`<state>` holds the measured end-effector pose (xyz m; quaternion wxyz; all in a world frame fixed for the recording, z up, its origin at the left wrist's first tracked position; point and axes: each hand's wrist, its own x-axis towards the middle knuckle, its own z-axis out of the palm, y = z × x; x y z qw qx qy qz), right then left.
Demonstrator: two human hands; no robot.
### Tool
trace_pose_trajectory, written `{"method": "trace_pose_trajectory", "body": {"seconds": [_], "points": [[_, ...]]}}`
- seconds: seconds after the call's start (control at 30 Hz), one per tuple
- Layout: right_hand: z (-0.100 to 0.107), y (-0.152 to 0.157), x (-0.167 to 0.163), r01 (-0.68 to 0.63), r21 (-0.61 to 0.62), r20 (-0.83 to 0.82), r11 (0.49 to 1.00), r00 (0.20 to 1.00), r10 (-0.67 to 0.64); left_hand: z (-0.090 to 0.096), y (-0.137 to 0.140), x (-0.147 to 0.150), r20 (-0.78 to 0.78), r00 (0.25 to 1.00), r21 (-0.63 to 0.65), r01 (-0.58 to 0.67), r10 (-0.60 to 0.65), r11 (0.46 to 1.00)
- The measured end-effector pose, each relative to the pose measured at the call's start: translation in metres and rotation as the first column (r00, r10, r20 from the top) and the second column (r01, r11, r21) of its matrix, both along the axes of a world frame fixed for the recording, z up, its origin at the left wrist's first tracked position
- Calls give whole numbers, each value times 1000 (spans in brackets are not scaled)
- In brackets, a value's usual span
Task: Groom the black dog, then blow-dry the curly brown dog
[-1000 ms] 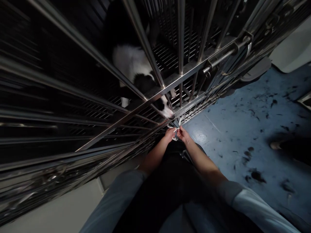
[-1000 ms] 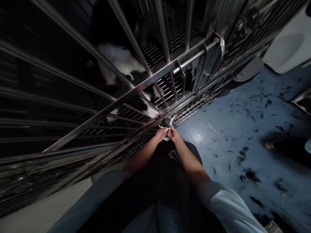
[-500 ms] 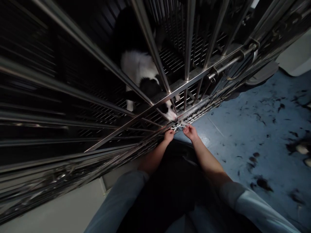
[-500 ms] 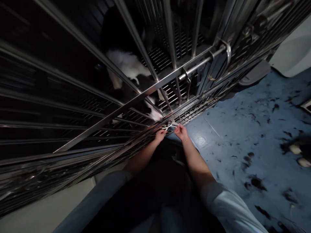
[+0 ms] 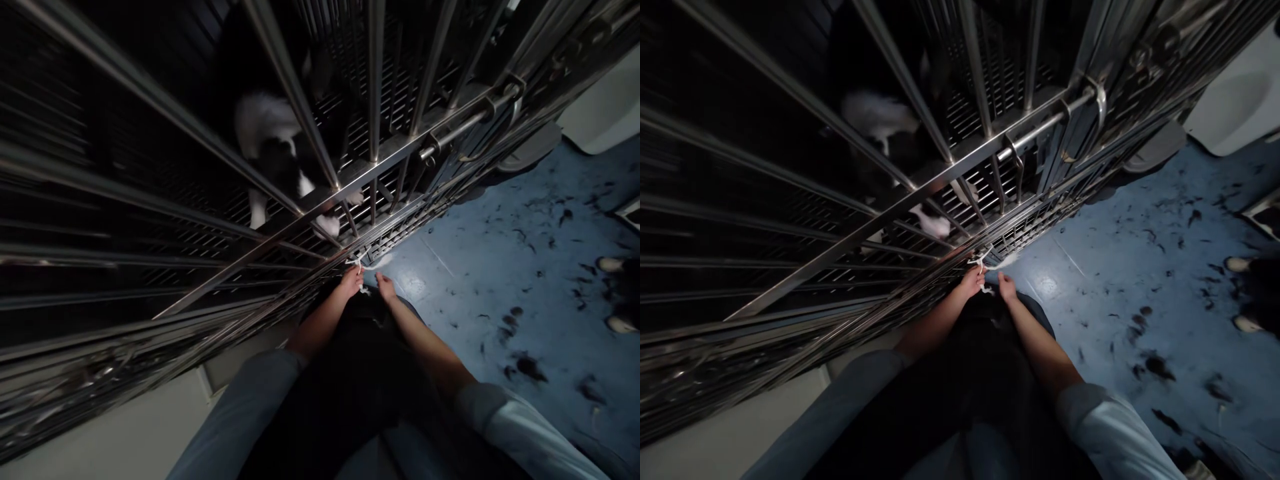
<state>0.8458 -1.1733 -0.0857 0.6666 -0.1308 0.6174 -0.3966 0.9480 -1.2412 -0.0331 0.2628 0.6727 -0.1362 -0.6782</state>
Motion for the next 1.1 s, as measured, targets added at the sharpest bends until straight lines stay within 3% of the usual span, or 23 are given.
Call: {"method": "trace_pose_trajectory", "body": {"seconds": [0.1, 0.23, 0.53, 0.8, 0.97, 1.1], "points": [[3, -26, 12, -19, 22, 41, 1000, 999, 18, 1, -1, 3, -4, 1000, 2, -11, 11, 1000], [12, -44, 26, -15, -40, 8, 999, 1000, 16, -1, 0, 4, 68, 997, -38, -37, 40, 999], [16, -65, 21, -233, -94, -297, 968, 935, 196, -6, 9, 3, 235, 963, -179, -92, 133, 980], [31, -56, 4, -564, -150, -525, 812, 741, 418, -6, 1, 12, 210, 961, -178, -145, 181, 973], [37, -58, 0, -678, -100, -612, 728, 619, 493, -8, 6, 7, 233, 960, -177, -113, 154, 978], [41, -52, -6, -712, -61, -683, 699, 541, 492, -7, 2, 5, 322, 923, -213, -147, 211, 966]]}}
